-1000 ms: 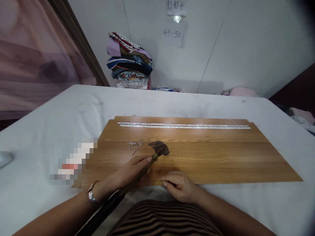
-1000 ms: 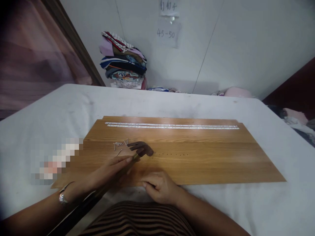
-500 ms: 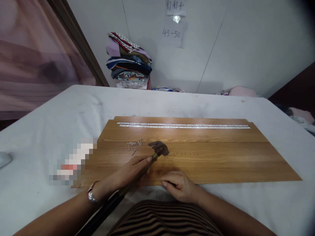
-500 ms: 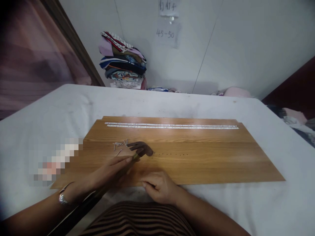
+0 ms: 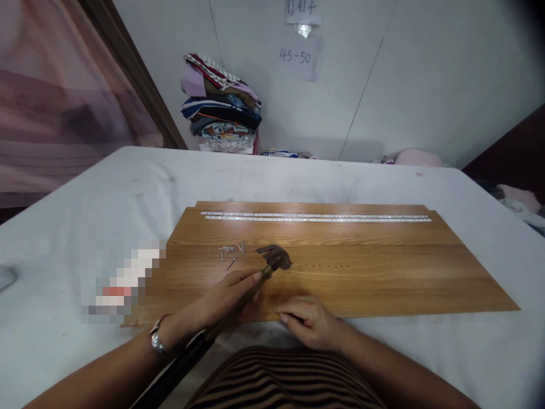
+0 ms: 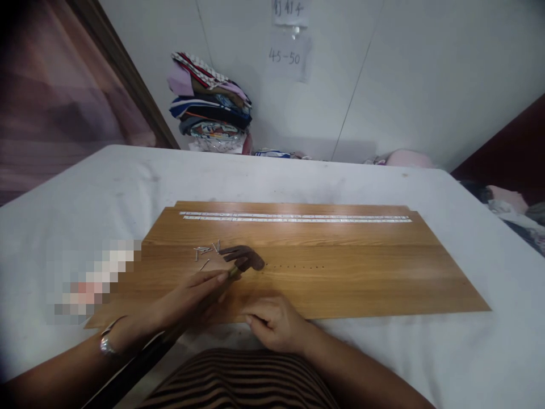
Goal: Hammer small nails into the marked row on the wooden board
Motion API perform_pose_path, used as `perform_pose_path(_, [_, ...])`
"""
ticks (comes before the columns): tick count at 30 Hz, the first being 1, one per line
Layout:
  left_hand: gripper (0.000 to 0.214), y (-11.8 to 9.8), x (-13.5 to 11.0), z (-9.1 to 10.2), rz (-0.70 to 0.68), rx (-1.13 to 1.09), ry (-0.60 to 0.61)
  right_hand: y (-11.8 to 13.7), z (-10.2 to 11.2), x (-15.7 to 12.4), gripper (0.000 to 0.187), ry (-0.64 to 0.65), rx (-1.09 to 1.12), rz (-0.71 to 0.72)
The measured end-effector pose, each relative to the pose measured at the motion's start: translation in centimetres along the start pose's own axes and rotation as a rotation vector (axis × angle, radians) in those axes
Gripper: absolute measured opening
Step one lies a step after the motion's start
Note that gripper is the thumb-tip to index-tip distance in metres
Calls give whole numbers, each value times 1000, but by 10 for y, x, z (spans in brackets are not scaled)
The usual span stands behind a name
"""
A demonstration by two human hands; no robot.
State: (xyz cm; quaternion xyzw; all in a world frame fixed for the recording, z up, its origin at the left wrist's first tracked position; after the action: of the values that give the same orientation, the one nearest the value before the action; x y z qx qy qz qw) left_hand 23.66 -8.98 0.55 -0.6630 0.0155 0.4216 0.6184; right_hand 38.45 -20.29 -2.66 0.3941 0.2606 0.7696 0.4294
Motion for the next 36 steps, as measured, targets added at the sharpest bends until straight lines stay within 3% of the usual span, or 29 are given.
perform_pose_path(14, [49,1,1,2,-13,47,18,6,6,6,21,-91,47,82])
perform_pose_path(28, [47,-5,1,5,-81,151,-18,5,4,5,21,-67,5,82])
perform_pose_path(36, [46,-7,-2,3,-46,56,-11,3,3,4,21,-52,11,68])
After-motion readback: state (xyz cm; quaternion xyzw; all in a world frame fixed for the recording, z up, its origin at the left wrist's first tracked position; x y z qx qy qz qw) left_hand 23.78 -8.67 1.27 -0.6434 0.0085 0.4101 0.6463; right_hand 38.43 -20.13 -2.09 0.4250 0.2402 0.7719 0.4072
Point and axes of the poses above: each hand's wrist, its own x-axis towards the middle knuckle, its own z-axis out of the back of the hand, y = z × x, the point moved 4 cm from there along x, towards the middle knuckle, and after that the axes turned 6 degrees about z, right-handed, at the moved point
